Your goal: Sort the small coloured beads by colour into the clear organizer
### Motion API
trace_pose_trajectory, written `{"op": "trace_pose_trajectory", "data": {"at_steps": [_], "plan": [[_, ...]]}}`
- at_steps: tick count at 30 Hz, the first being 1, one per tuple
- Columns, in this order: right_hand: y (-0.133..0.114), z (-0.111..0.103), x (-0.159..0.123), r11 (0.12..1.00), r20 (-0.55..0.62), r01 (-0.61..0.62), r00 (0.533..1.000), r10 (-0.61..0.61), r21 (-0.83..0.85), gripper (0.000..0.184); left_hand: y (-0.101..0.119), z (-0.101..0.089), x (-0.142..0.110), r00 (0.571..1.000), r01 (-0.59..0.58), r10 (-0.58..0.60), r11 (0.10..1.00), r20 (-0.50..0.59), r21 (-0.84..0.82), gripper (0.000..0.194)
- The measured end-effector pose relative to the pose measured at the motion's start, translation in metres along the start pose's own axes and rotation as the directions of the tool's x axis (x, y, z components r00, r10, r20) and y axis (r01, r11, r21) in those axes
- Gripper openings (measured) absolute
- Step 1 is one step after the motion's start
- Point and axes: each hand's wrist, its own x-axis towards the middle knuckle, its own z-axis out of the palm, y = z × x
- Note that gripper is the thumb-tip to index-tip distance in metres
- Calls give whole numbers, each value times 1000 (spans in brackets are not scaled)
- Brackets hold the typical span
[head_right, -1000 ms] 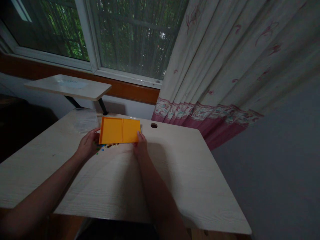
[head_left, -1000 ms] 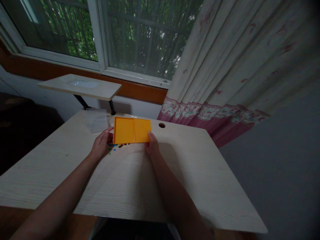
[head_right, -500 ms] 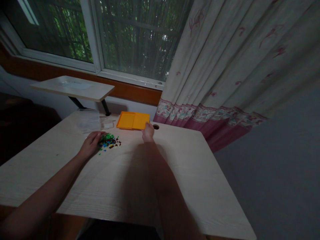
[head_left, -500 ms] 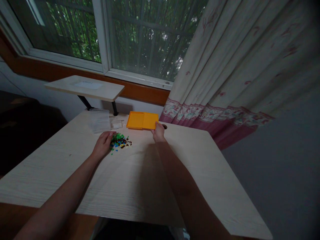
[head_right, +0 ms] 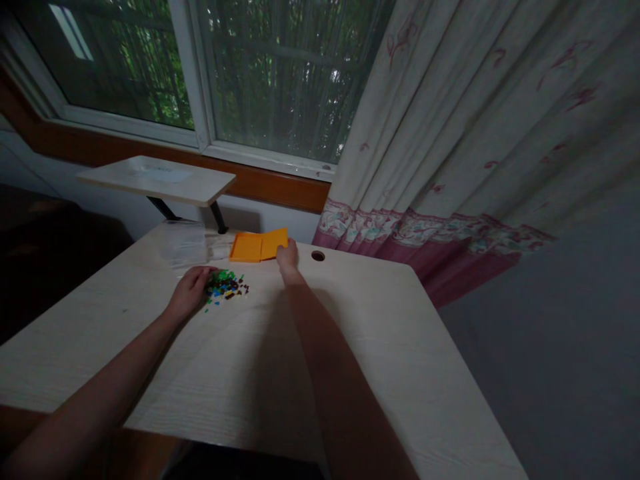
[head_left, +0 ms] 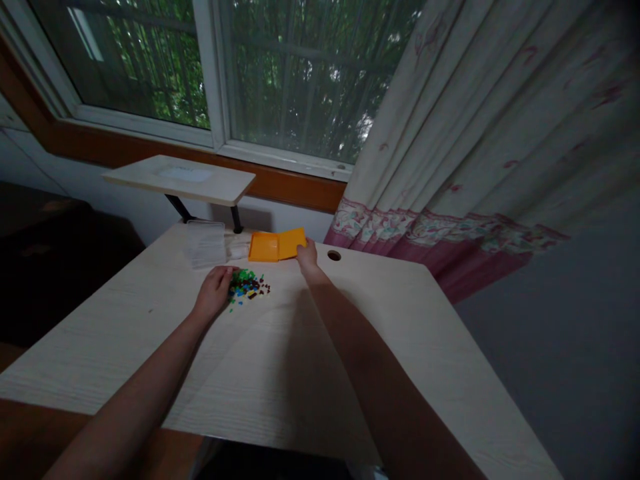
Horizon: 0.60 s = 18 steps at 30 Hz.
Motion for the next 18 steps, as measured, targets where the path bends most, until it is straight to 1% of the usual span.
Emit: {"op": "trace_pose_trajectory", "data": {"at_steps": [3,5,7,9,11,12,14,15,16,18], "plan": [[-5,-5,0,993,-24,-60,998,58,-103,39,0,0,0,1000,-11,11,1000,-3,16,49],[-11,-12,-5,986,-29,-50,999,46,-157,44,-1,0,0,999,-34,34,999,12,34,45],[-17,-17,-17,975,-7,28,1000,-30,-219,46,-2,2,0,996,-81,79,995,46,57,42],[-21,-18,-36,955,68,160,987,-147,-251,46,-4,4,0,987,-141,134,987,86,77,40],[-21,-11,-61,946,193,272,952,-237,-178,41,-7,7,-1,977,-187,177,979,118,85,41],[-20,-6,-74,952,235,282,939,-250,-116,38,-8,8,-1,974,-202,190,976,126,85,41],[-17,8,-98,972,274,235,936,-222,-15,29,-11,10,-2,972,-209,199,975,123,78,43],[-16,14,-108,976,293,218,933,-208,0,27,-11,10,-2,975,-200,192,977,109,73,43],[-15,20,-116,975,315,220,927,-203,-19,27,-12,11,-2,980,-184,178,981,88,67,44],[-15,29,-126,969,332,234,923,-195,-81,32,-11,10,-2,991,-133,131,990,33,56,44]]}}
